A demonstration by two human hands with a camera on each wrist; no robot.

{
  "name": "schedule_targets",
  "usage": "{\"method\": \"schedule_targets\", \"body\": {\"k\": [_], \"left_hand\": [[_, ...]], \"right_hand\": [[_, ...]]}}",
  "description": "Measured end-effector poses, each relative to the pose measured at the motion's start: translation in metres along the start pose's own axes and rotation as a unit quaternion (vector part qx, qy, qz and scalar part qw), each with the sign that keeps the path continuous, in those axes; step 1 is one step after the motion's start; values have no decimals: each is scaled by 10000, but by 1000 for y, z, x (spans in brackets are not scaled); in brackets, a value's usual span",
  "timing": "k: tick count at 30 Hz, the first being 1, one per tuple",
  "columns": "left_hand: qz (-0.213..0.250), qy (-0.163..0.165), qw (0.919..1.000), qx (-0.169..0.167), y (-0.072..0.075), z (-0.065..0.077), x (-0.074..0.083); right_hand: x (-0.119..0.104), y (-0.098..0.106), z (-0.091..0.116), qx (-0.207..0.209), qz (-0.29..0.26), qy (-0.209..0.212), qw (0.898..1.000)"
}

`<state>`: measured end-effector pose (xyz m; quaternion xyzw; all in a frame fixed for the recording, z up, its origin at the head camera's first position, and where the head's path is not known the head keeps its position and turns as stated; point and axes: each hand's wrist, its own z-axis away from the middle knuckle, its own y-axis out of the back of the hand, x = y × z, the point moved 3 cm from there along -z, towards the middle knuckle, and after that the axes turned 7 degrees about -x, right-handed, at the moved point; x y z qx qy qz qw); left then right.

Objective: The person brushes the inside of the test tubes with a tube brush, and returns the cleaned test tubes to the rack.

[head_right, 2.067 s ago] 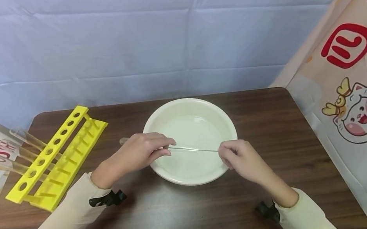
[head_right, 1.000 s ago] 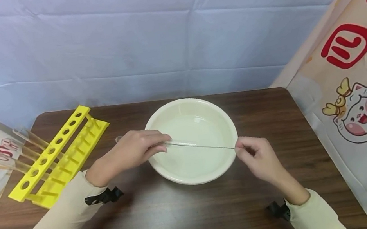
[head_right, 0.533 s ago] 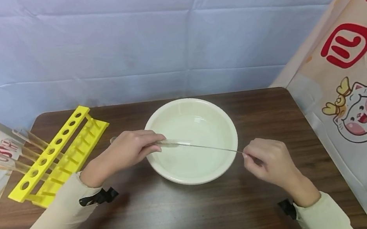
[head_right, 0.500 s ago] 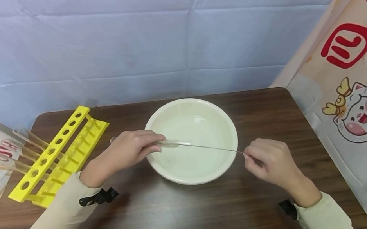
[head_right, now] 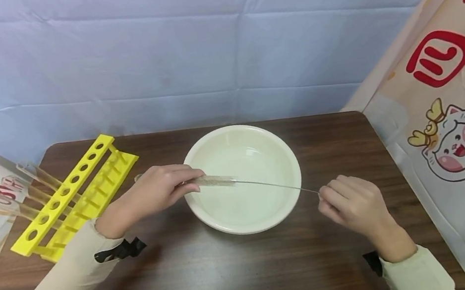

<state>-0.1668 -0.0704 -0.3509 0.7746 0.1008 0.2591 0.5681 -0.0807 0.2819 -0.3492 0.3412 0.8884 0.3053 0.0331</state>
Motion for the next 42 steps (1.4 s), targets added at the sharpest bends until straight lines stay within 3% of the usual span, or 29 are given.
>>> {"method": "schedule_targets", "body": {"k": [13,18,23,29,32,35,38,42], "left_hand": [[-75,192,9998,64,3,7,-6],[-59,280,9996,-12,2,11,-12],[-84,219,9997,20,3,14,-13],[-141,165,9997,112,5,15,-12],[-158,106,9997,126,6,14,-11],[-149,87,9998,132,6,14,-11],[-124,112,9998,118,6,15,-12],[-112,138,9998,111,5,17,-14]], "right_hand": [[6,7,6,-63,46,-184,9998],[10,8,15,-429,-102,-404,9982],[15,9,21,-1122,-709,-971,9864],[19,11,23,-1373,-1426,-1457,9693],[23,12,27,-1444,-1788,-1719,9579],[26,14,32,-1680,-2076,-2109,9403],[29,17,36,-2007,-2423,-2478,9163],[32,19,39,-2315,-3128,-2868,8754]]}}
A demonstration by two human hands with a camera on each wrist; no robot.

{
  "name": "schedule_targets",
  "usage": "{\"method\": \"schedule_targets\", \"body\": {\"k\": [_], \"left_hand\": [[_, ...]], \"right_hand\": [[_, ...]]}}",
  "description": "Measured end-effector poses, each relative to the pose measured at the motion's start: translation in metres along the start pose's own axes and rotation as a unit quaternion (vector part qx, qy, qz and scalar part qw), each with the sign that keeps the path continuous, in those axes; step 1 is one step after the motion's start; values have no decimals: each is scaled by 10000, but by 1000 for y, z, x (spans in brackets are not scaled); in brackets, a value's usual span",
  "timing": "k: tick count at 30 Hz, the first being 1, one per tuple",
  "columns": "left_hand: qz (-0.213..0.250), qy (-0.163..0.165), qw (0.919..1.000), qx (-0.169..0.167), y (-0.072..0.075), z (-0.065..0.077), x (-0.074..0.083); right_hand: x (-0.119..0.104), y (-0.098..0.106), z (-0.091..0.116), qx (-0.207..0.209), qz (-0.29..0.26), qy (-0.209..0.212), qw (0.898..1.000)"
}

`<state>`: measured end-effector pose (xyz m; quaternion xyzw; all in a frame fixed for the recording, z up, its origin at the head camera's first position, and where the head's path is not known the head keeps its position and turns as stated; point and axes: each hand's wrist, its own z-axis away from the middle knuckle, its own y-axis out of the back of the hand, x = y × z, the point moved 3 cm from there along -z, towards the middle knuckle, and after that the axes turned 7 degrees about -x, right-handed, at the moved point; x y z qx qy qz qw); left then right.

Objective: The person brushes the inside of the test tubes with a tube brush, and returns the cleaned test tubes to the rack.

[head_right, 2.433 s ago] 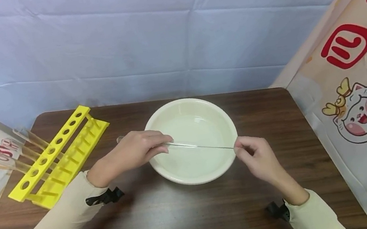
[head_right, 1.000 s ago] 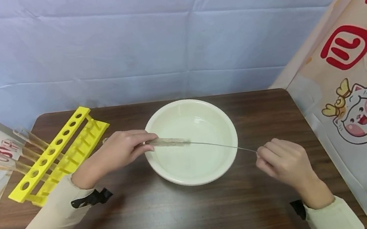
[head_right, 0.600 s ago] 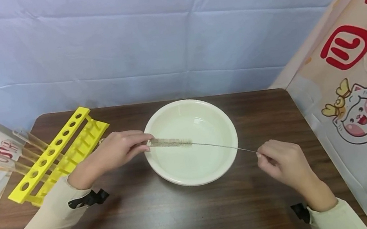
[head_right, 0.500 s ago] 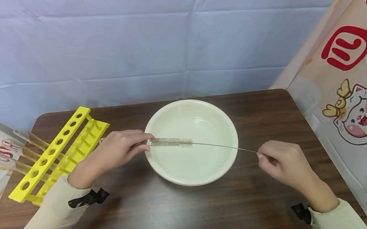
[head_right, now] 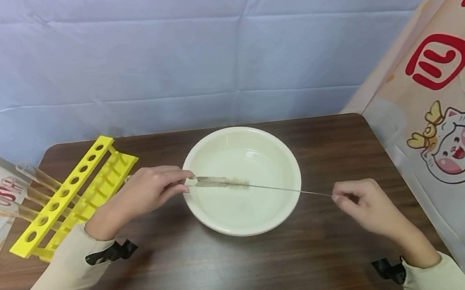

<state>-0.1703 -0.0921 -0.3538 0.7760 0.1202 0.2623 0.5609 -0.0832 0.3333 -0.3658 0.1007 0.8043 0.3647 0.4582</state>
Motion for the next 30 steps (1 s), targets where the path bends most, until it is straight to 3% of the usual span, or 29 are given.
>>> {"method": "schedule_targets", "body": {"k": [5,10,14,19,21,22,23,25,27,28,30], "left_hand": [[-35,-6,10000,65,0,2,-2],[-10,-7,10000,42,-1,3,-3],[-25,7,10000,26,0,3,-2],[-51,13,10000,42,0,3,-4],[-65,7,10000,36,0,3,-5],[-79,8,10000,34,-1,3,-6],[-90,15,10000,37,-1,3,-7],[-96,64,9999,55,-1,3,-9],[-91,116,9999,76,-1,4,-12],[-82,133,9998,85,-1,4,-12],[-65,157,9998,89,0,4,-13]], "right_hand": [[3,2,0,-540,-1230,-117,9909],[4,3,-1,-1165,-2229,-218,9676],[4,5,-1,-1649,-3207,-429,9317],[9,6,1,-2123,-4310,-508,8755],[11,4,1,-2222,-4411,-513,8680],[11,4,2,-2183,-4275,-534,8756],[11,4,2,-2085,-3997,-502,8912],[7,4,2,-1668,-2932,-472,9402],[2,6,2,-1081,-1628,-570,9791],[-1,7,3,-767,-1024,-558,9902],[-7,9,4,-244,-108,-517,9983]]}}
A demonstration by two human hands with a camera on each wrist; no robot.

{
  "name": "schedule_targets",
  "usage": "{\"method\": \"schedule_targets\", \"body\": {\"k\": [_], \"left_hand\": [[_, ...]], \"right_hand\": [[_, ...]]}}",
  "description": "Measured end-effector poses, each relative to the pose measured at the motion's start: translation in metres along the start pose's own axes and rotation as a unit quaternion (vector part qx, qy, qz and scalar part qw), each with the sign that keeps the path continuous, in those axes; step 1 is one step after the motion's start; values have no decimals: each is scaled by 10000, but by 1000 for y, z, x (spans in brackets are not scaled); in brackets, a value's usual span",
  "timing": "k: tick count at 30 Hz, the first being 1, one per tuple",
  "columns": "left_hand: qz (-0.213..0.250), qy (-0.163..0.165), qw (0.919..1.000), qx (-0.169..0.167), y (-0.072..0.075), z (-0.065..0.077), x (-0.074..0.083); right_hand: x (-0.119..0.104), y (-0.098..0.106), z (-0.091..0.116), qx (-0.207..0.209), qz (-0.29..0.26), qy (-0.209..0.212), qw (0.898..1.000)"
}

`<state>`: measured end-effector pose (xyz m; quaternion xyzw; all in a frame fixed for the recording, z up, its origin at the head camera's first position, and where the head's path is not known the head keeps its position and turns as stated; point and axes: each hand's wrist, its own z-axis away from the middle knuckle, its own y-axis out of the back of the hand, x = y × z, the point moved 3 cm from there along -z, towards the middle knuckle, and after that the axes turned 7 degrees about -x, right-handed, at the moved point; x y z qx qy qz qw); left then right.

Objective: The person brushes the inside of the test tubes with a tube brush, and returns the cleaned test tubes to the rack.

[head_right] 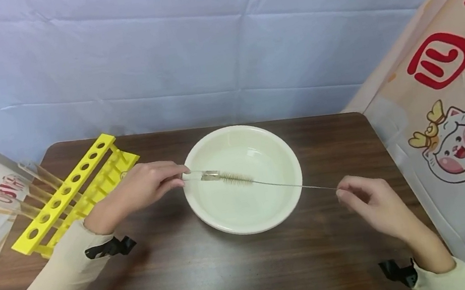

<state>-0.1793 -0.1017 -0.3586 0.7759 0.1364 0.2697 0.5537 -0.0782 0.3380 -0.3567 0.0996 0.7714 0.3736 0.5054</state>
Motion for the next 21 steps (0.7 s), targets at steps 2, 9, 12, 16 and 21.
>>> {"method": "schedule_targets", "body": {"k": [2,9,12,16,21], "left_hand": [[-1,-15,10000,-4,0,0,0],[8,-34,10000,-45,0,-2,3],[-3,-65,10000,-41,0,-3,4],[2,-78,10000,-31,0,-3,4],[36,-74,10000,-33,0,-1,3]], "right_hand": [[-3,1,1,346,444,94,9984],[-5,-1,1,558,-208,-50,9982],[-3,1,1,707,-305,-79,9970],[-1,2,3,806,-11,158,9966],[2,2,5,1006,633,460,9918]]}}
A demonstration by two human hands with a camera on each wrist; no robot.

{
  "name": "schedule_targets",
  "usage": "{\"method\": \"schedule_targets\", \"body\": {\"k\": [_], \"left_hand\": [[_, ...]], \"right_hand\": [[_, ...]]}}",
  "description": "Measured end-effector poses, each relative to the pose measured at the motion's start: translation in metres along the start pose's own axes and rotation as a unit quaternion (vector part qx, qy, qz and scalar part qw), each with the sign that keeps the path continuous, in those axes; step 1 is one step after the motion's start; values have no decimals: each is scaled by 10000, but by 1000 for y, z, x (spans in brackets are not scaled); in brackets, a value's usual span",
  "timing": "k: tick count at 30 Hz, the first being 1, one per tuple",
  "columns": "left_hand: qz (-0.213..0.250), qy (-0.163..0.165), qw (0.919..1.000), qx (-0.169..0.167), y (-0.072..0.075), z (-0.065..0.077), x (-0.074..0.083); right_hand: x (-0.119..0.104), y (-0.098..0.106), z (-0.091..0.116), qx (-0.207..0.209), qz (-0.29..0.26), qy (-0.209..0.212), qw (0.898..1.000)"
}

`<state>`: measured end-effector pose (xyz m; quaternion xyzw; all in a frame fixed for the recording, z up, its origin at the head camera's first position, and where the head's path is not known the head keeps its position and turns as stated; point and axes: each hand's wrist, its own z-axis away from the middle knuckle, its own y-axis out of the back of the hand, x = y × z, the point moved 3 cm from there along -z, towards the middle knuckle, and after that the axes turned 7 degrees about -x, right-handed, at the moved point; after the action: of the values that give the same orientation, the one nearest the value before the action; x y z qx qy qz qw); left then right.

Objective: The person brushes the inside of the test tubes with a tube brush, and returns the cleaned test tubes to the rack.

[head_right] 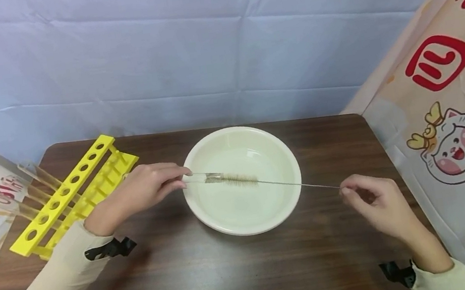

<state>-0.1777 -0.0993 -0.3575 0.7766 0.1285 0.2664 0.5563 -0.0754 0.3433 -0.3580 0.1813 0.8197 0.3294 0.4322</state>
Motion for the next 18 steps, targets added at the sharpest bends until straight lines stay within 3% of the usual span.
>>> {"method": "schedule_targets", "body": {"k": [5,10,14,18], "left_hand": [[60,75,10000,-24,0,2,-3],[102,123,9999,-23,1,5,-6],[145,66,9999,-37,1,4,-4],[116,29,9999,-44,2,2,-2]], "right_hand": [[-3,-1,-2,324,869,649,9936],[-15,-2,-7,831,1589,1459,9729],[-17,-2,-6,1090,1927,1576,9624],[-13,-1,-4,1101,1916,1404,9651]]}}
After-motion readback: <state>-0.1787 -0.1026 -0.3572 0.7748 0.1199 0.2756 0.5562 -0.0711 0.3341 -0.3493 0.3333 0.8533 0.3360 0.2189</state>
